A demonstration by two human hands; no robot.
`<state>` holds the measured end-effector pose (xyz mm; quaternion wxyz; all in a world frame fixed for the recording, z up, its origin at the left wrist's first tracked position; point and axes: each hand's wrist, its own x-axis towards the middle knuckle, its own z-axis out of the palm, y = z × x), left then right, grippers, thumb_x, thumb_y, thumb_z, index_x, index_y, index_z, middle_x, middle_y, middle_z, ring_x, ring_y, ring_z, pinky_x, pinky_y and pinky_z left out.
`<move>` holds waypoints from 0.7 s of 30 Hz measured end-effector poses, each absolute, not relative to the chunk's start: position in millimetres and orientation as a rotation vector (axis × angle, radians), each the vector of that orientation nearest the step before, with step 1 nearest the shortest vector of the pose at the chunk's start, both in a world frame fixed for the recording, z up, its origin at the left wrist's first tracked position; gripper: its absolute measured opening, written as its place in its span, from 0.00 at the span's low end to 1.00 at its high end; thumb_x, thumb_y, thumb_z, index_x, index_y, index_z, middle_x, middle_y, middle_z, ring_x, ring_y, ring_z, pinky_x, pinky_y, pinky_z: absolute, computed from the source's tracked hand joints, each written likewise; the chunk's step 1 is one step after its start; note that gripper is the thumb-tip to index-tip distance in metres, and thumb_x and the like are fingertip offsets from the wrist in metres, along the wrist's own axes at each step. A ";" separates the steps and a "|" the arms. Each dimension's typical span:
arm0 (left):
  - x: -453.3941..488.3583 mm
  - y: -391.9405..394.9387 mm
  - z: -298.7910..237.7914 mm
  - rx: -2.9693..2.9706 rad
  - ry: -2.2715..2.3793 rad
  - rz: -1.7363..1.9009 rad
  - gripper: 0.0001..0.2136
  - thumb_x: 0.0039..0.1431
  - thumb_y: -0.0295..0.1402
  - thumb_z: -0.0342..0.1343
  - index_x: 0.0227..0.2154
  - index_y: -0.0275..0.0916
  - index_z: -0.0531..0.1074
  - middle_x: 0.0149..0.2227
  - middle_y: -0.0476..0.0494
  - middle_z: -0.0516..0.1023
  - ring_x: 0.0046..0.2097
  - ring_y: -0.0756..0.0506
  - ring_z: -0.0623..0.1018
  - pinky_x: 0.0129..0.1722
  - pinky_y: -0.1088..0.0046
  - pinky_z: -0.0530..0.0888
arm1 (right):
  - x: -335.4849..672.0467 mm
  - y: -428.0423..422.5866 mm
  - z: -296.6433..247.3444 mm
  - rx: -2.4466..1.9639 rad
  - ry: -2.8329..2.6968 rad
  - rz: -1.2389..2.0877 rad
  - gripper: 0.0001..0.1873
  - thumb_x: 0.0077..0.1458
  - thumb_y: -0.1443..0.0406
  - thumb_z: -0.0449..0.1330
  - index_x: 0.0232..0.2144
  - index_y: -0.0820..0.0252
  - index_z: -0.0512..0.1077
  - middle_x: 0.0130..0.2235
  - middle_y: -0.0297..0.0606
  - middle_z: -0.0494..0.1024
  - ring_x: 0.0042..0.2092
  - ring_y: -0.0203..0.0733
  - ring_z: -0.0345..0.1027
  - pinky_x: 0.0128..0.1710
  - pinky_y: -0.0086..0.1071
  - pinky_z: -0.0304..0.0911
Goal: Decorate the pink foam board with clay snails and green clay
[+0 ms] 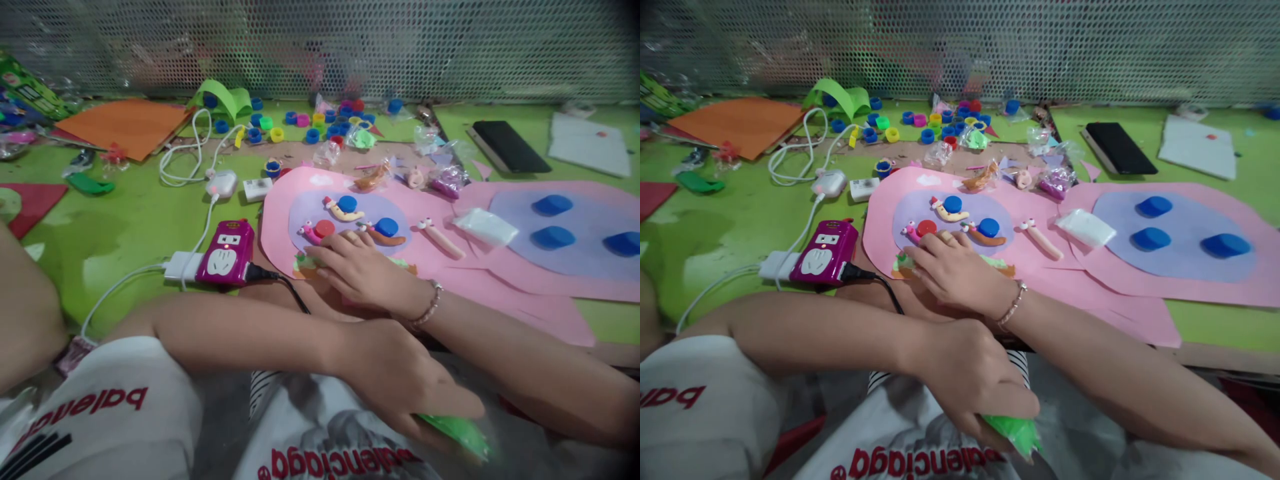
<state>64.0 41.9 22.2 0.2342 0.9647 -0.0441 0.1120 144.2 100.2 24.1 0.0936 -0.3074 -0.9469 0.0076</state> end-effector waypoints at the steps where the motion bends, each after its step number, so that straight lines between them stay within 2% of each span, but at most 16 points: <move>1: 63.7 41.8 21.9 2.649 -0.117 0.321 0.23 0.62 0.49 0.36 0.36 0.38 0.70 0.34 0.49 0.77 0.32 0.50 0.75 0.23 0.70 0.63 | 144.8 100.7 24.0 -0.908 -2.814 0.019 0.19 0.63 0.63 0.44 0.54 0.61 0.63 0.45 0.45 0.68 0.41 0.46 0.56 0.40 0.38 0.48; 6: 63.7 41.4 21.0 2.658 -0.135 0.337 0.21 0.63 0.48 0.37 0.35 0.37 0.70 0.35 0.49 0.77 0.31 0.50 0.75 0.21 0.71 0.63 | 144.5 99.5 26.1 -0.895 -2.862 -0.105 0.15 0.61 0.67 0.48 0.48 0.59 0.67 0.42 0.44 0.69 0.39 0.45 0.56 0.39 0.38 0.47; 14: 63.2 42.2 21.8 2.676 -0.159 0.330 0.17 0.61 0.45 0.43 0.37 0.37 0.70 0.33 0.50 0.77 0.32 0.50 0.75 0.21 0.71 0.63 | 143.4 98.4 27.3 -0.904 -2.887 -0.170 0.16 0.60 0.68 0.48 0.48 0.57 0.67 0.43 0.44 0.69 0.39 0.46 0.57 0.40 0.39 0.47; 21: 63.5 42.0 22.1 2.668 -0.153 0.333 0.17 0.60 0.45 0.44 0.37 0.37 0.70 0.30 0.50 0.77 0.32 0.49 0.76 0.21 0.70 0.63 | 142.1 99.2 25.3 -0.913 -2.865 -0.154 0.15 0.60 0.68 0.48 0.47 0.57 0.68 0.42 0.44 0.68 0.39 0.46 0.56 0.39 0.38 0.46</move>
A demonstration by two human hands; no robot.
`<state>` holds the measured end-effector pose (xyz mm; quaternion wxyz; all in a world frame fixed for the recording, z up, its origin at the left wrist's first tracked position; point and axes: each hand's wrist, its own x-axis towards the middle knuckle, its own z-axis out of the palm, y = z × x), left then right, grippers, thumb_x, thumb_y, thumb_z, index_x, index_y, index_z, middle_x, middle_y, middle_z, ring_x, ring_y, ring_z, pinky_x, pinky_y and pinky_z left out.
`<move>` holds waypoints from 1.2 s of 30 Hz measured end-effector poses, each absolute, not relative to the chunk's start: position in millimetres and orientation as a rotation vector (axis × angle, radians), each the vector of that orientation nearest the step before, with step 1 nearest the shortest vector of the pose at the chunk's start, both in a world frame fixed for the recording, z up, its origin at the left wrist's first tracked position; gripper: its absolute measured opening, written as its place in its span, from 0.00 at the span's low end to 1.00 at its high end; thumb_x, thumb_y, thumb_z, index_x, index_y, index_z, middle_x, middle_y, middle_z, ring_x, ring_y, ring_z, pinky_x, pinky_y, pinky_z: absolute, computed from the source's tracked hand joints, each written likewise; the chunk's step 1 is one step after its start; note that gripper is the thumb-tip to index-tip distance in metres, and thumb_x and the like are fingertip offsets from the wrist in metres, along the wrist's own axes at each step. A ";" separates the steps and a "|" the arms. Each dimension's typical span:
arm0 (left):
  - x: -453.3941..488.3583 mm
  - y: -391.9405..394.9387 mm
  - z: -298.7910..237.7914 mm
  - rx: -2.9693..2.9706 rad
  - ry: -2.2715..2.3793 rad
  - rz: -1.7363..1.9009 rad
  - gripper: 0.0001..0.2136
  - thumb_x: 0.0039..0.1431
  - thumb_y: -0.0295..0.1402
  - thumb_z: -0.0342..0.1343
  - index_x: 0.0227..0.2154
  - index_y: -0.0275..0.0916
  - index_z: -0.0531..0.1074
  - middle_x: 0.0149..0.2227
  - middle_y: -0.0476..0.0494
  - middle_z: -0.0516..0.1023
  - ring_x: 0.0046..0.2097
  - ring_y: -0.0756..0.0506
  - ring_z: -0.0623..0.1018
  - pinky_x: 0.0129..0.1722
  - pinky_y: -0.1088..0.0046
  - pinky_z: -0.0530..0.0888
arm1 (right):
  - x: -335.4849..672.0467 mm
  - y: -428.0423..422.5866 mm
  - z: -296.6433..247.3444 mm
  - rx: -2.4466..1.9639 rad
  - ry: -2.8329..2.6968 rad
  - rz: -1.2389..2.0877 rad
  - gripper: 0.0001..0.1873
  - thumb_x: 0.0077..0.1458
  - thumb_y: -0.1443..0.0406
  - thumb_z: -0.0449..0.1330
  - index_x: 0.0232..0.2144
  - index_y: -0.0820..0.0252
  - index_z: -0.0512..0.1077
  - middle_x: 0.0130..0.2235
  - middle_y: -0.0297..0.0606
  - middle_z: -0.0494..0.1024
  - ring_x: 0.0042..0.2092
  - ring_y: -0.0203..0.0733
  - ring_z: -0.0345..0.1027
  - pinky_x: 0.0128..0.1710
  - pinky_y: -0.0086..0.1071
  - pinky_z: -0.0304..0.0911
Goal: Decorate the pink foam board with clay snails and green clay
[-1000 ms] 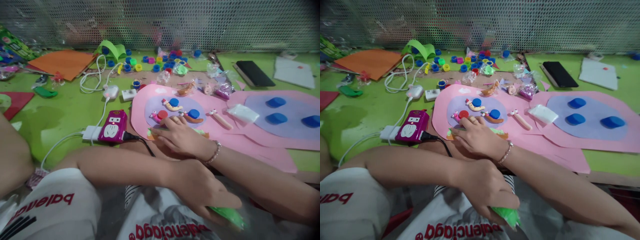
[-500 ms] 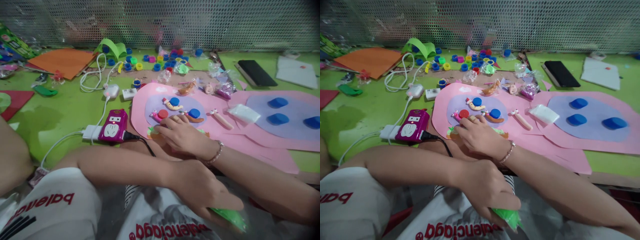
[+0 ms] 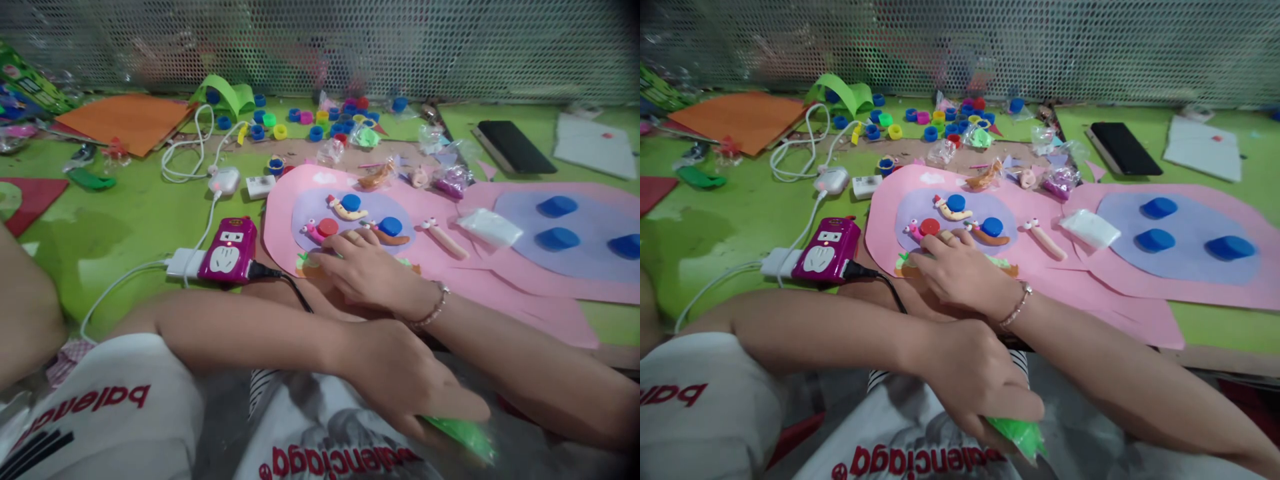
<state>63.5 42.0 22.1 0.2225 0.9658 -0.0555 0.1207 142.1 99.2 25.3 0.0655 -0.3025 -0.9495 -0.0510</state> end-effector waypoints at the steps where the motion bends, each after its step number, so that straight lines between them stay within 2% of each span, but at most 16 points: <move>1: 63.6 41.9 21.9 2.667 -0.156 0.341 0.17 0.60 0.45 0.43 0.37 0.37 0.70 0.30 0.50 0.76 0.32 0.49 0.76 0.20 0.71 0.63 | 141.6 99.1 25.4 -0.915 -2.861 -0.155 0.15 0.60 0.67 0.48 0.47 0.57 0.68 0.42 0.44 0.68 0.39 0.46 0.56 0.39 0.38 0.46; 7: 63.5 42.4 23.0 2.667 -0.154 0.318 0.17 0.60 0.44 0.45 0.37 0.36 0.71 0.33 0.49 0.77 0.31 0.50 0.75 0.20 0.71 0.62 | 140.5 97.6 27.3 -0.924 -2.860 -0.151 0.15 0.59 0.67 0.49 0.46 0.56 0.68 0.42 0.44 0.68 0.39 0.46 0.57 0.39 0.39 0.46; 13: 63.7 41.9 20.8 2.633 -0.153 0.358 0.18 0.62 0.44 0.42 0.38 0.36 0.71 0.33 0.49 0.77 0.32 0.49 0.75 0.21 0.70 0.63 | 144.3 101.2 27.8 -0.905 -2.798 0.036 0.18 0.61 0.68 0.44 0.51 0.62 0.65 0.43 0.45 0.69 0.39 0.44 0.57 0.39 0.37 0.48; 19: 62.9 40.7 21.3 2.671 -0.152 0.330 0.15 0.59 0.42 0.47 0.38 0.37 0.71 0.33 0.49 0.78 0.31 0.49 0.75 0.22 0.70 0.64 | 138.6 101.6 23.0 -0.905 -2.827 -0.190 0.19 0.60 0.67 0.47 0.53 0.55 0.64 0.41 0.44 0.67 0.37 0.46 0.55 0.36 0.38 0.44; 26: 62.2 41.0 21.5 2.690 -0.169 0.290 0.16 0.59 0.43 0.46 0.41 0.37 0.71 0.33 0.50 0.78 0.34 0.48 0.76 0.23 0.70 0.65 | 135.8 100.2 24.4 -0.902 -2.846 -0.248 0.15 0.60 0.65 0.48 0.48 0.55 0.67 0.41 0.43 0.68 0.38 0.45 0.55 0.37 0.39 0.44; 36: 62.6 42.5 22.8 2.708 -0.179 0.267 0.17 0.60 0.44 0.46 0.42 0.38 0.70 0.37 0.49 0.78 0.35 0.49 0.77 0.23 0.70 0.66 | 135.8 99.1 26.3 -0.901 -2.867 -0.296 0.15 0.61 0.65 0.47 0.48 0.55 0.67 0.42 0.44 0.69 0.40 0.47 0.59 0.38 0.40 0.45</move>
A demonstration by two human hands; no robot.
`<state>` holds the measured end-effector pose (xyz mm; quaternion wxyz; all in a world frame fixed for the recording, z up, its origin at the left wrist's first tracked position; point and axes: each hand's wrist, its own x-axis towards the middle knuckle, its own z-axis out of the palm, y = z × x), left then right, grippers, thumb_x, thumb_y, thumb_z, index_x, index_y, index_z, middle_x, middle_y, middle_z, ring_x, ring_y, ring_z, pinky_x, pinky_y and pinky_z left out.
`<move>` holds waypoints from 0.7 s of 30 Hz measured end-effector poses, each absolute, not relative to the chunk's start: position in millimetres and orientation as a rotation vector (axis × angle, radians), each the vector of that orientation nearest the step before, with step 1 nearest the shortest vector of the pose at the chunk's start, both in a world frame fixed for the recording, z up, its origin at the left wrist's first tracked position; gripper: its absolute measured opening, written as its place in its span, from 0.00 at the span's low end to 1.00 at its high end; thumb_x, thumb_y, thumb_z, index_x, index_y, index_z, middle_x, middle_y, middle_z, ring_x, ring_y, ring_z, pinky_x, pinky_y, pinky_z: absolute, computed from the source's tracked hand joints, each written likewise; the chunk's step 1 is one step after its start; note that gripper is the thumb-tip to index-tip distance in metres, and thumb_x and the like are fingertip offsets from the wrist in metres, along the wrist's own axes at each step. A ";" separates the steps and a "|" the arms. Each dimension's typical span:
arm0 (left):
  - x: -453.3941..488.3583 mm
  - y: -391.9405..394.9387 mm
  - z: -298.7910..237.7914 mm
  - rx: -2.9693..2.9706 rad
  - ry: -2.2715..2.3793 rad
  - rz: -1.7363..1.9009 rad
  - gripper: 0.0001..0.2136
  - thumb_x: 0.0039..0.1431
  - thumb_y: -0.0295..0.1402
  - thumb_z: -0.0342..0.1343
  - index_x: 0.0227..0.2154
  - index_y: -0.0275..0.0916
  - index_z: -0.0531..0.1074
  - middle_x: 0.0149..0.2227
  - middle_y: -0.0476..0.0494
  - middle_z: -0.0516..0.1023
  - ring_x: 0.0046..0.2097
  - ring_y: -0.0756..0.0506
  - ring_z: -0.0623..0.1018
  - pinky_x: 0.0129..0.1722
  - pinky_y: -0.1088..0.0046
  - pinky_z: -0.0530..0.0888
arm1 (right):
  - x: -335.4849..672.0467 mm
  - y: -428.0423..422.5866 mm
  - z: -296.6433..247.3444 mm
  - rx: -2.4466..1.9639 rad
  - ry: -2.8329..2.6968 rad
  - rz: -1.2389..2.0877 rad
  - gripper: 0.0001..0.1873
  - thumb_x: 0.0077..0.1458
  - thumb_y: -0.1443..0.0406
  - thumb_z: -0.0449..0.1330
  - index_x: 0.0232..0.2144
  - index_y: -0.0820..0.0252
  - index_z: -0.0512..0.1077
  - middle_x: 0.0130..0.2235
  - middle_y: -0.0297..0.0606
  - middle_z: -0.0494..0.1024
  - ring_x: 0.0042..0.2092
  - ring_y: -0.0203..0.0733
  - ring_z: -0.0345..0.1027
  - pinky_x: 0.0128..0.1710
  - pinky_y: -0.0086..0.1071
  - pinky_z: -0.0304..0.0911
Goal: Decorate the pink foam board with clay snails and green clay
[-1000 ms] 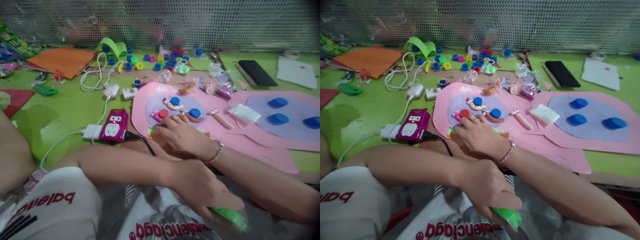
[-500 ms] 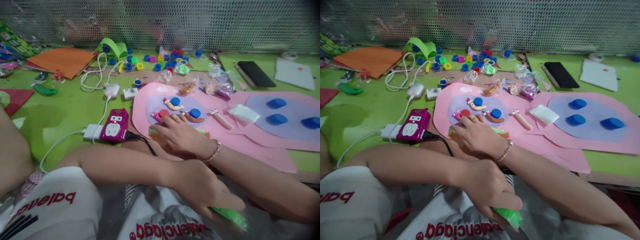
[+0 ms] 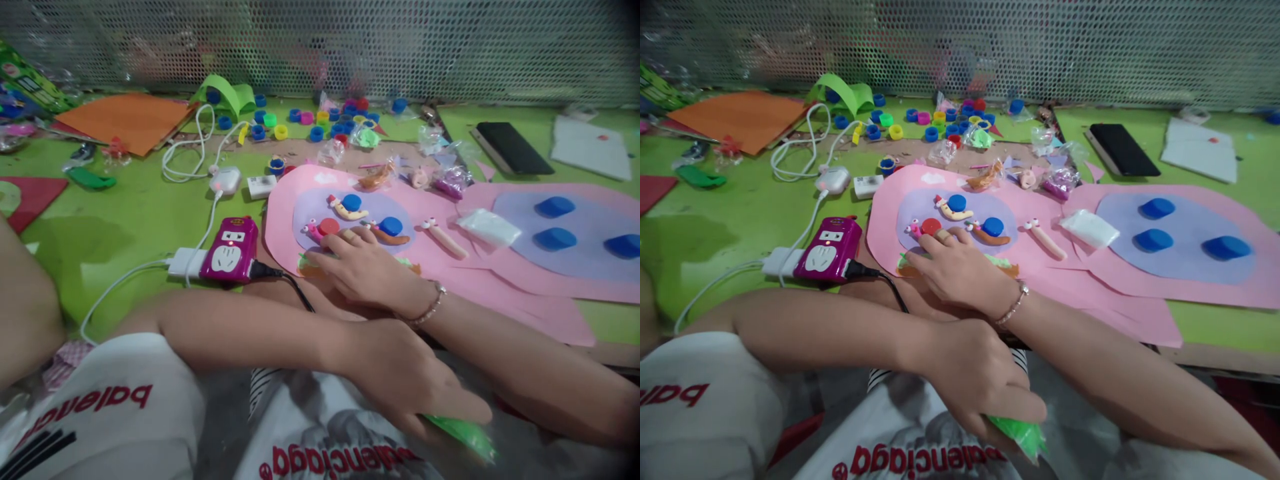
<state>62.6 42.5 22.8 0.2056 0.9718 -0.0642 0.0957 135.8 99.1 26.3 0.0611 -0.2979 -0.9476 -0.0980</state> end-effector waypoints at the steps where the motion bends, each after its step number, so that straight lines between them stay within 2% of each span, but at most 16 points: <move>1: 62.8 42.2 22.5 2.709 -0.174 0.270 0.16 0.60 0.44 0.46 0.41 0.38 0.70 0.37 0.49 0.78 0.35 0.49 0.77 0.23 0.70 0.67 | 135.6 98.8 26.8 -0.901 -2.869 -0.306 0.15 0.61 0.65 0.47 0.47 0.55 0.67 0.42 0.44 0.69 0.40 0.47 0.59 0.38 0.40 0.45; 6: 63.7 41.5 22.7 2.711 -0.179 0.269 0.16 0.60 0.43 0.46 0.41 0.38 0.71 0.37 0.49 0.78 0.34 0.49 0.77 0.23 0.70 0.67 | 133.9 96.9 29.5 -0.903 -2.872 -0.326 0.15 0.61 0.65 0.47 0.46 0.55 0.68 0.42 0.44 0.70 0.39 0.47 0.60 0.39 0.41 0.45; 10: 63.1 42.3 23.7 2.727 -0.180 0.256 0.17 0.62 0.43 0.41 0.41 0.38 0.71 0.37 0.49 0.78 0.34 0.50 0.77 0.24 0.71 0.67 | 134.6 96.7 30.1 -0.912 -2.873 -0.283 0.15 0.62 0.64 0.47 0.46 0.55 0.69 0.43 0.44 0.70 0.40 0.47 0.60 0.39 0.41 0.46; 16: 64.3 41.8 21.3 2.741 -0.215 0.239 0.17 0.62 0.43 0.42 0.41 0.39 0.71 0.40 0.48 0.78 0.35 0.50 0.77 0.26 0.70 0.68 | 140.5 96.8 30.1 -0.895 -2.813 -0.029 0.20 0.63 0.65 0.44 0.56 0.60 0.61 0.46 0.45 0.70 0.41 0.46 0.59 0.39 0.38 0.48; 21: 64.7 41.6 20.0 2.722 -0.232 0.279 0.19 0.63 0.45 0.40 0.39 0.38 0.71 0.38 0.48 0.78 0.35 0.51 0.77 0.26 0.71 0.68 | 137.5 93.0 30.2 -0.959 -2.829 -0.100 0.20 0.62 0.64 0.46 0.56 0.57 0.62 0.46 0.46 0.69 0.41 0.47 0.58 0.38 0.39 0.47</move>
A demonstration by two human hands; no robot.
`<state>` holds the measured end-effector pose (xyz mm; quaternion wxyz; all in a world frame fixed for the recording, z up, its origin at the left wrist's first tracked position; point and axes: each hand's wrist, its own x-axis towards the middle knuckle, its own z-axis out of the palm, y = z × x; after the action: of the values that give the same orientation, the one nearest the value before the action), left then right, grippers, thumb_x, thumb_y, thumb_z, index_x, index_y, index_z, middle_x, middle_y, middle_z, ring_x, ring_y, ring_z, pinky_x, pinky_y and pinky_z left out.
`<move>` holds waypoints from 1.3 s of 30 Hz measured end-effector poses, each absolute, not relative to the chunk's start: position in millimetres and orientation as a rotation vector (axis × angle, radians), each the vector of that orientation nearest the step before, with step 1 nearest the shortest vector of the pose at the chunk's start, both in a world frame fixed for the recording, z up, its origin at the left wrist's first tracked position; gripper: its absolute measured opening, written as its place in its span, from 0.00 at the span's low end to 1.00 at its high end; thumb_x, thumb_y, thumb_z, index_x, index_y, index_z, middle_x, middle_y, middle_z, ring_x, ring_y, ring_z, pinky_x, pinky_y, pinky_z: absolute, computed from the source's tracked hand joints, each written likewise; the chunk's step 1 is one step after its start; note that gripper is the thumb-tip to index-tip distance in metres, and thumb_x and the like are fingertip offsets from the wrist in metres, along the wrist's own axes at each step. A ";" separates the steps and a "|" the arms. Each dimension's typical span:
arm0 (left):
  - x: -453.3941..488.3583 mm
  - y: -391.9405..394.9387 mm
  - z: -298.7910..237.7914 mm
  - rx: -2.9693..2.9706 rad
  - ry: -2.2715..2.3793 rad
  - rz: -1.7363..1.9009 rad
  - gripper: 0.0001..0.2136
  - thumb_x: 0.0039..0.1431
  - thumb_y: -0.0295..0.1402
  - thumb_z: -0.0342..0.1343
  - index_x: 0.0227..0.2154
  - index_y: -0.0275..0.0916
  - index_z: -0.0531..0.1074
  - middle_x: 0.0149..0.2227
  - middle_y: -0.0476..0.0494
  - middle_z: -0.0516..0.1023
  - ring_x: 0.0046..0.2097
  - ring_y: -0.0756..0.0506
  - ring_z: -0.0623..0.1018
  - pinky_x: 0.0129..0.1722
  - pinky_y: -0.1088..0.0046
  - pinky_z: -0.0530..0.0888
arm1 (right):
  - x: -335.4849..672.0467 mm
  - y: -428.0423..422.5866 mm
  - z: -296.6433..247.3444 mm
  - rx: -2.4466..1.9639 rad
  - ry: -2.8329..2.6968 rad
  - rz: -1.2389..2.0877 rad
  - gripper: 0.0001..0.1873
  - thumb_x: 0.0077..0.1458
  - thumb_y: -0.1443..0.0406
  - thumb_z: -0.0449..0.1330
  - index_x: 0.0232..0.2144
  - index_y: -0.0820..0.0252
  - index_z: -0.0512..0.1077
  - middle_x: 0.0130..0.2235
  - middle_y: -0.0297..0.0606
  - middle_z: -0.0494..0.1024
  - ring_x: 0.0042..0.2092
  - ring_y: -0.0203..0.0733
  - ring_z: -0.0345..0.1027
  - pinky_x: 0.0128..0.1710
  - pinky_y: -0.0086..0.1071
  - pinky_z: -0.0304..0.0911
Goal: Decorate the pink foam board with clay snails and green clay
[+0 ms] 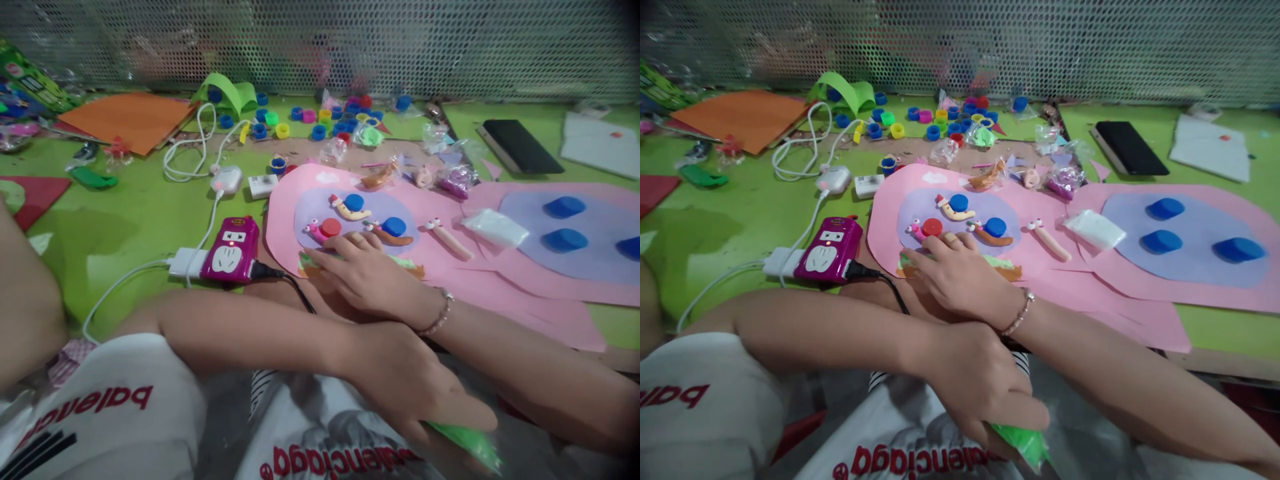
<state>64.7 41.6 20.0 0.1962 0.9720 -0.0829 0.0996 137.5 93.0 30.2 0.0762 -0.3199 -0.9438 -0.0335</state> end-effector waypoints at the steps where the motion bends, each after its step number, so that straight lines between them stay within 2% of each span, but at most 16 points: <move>1: 64.4 41.7 20.2 2.718 -0.230 0.283 0.20 0.63 0.45 0.40 0.39 0.37 0.71 0.38 0.48 0.78 0.35 0.50 0.77 0.26 0.71 0.68 | 136.2 92.4 30.2 -0.975 -2.832 -0.110 0.20 0.63 0.62 0.45 0.55 0.56 0.63 0.47 0.46 0.69 0.41 0.47 0.57 0.38 0.39 0.47; 5: 63.1 42.2 22.1 2.707 -0.222 0.272 0.21 0.62 0.47 0.39 0.40 0.37 0.71 0.36 0.47 0.78 0.35 0.49 0.77 0.25 0.70 0.68 | 133.1 91.2 29.5 -1.034 -2.823 -0.128 0.21 0.63 0.56 0.43 0.53 0.53 0.65 0.48 0.45 0.68 0.41 0.48 0.57 0.38 0.41 0.46; 11: 64.1 41.3 21.6 2.734 -0.194 0.247 0.17 0.62 0.44 0.43 0.40 0.39 0.71 0.38 0.48 0.78 0.34 0.50 0.76 0.26 0.73 0.68 | 133.3 90.0 27.4 -1.052 -2.830 -0.152 0.21 0.63 0.56 0.44 0.53 0.54 0.65 0.49 0.46 0.68 0.42 0.48 0.56 0.39 0.41 0.46; 19: 64.2 41.6 18.2 2.735 -0.253 0.324 0.14 0.60 0.42 0.46 0.38 0.38 0.71 0.34 0.47 0.78 0.36 0.50 0.76 0.28 0.73 0.70 | 131.1 90.0 26.5 -1.027 -2.820 -0.152 0.21 0.64 0.56 0.43 0.53 0.56 0.65 0.50 0.45 0.68 0.42 0.48 0.56 0.42 0.42 0.45; 22: 63.7 41.8 18.7 2.744 -0.249 0.333 0.15 0.61 0.42 0.45 0.38 0.39 0.71 0.36 0.47 0.78 0.36 0.50 0.77 0.29 0.73 0.69 | 132.2 91.9 28.1 -1.052 -2.797 -0.090 0.21 0.64 0.57 0.43 0.55 0.55 0.63 0.49 0.44 0.69 0.41 0.47 0.58 0.41 0.41 0.46; 25: 62.6 41.2 21.2 2.769 -0.314 0.326 0.18 0.63 0.44 0.40 0.40 0.39 0.71 0.35 0.46 0.78 0.35 0.50 0.77 0.27 0.72 0.69 | 133.8 92.9 30.3 -1.036 -2.767 -0.084 0.21 0.64 0.61 0.43 0.57 0.59 0.61 0.49 0.46 0.70 0.42 0.46 0.60 0.43 0.41 0.46; 29: 61.9 39.9 23.5 2.793 -0.349 0.351 0.22 0.63 0.46 0.35 0.41 0.39 0.71 0.35 0.46 0.78 0.32 0.49 0.77 0.25 0.70 0.68 | 134.6 90.9 31.7 -0.986 -2.776 -0.136 0.20 0.64 0.65 0.43 0.55 0.61 0.63 0.49 0.46 0.70 0.43 0.45 0.62 0.47 0.43 0.45; 33: 62.8 41.7 24.8 2.786 -0.371 0.277 0.23 0.64 0.45 0.35 0.40 0.38 0.72 0.38 0.46 0.78 0.34 0.49 0.77 0.24 0.69 0.68 | 132.9 88.6 31.2 -1.012 -2.795 -0.165 0.19 0.64 0.61 0.43 0.53 0.57 0.65 0.50 0.46 0.68 0.43 0.47 0.61 0.45 0.43 0.45; 39: 62.9 43.2 24.8 2.778 -0.369 0.287 0.22 0.64 0.44 0.36 0.42 0.38 0.72 0.37 0.46 0.78 0.33 0.49 0.78 0.25 0.68 0.69 | 131.2 88.4 29.1 -1.032 -2.802 -0.190 0.20 0.64 0.58 0.44 0.52 0.57 0.66 0.48 0.45 0.69 0.42 0.48 0.58 0.42 0.42 0.45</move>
<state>62.9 43.2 24.8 0.1613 0.9732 -0.1293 0.1007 131.2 88.4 29.1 0.0747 -0.3441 -0.9338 -0.0632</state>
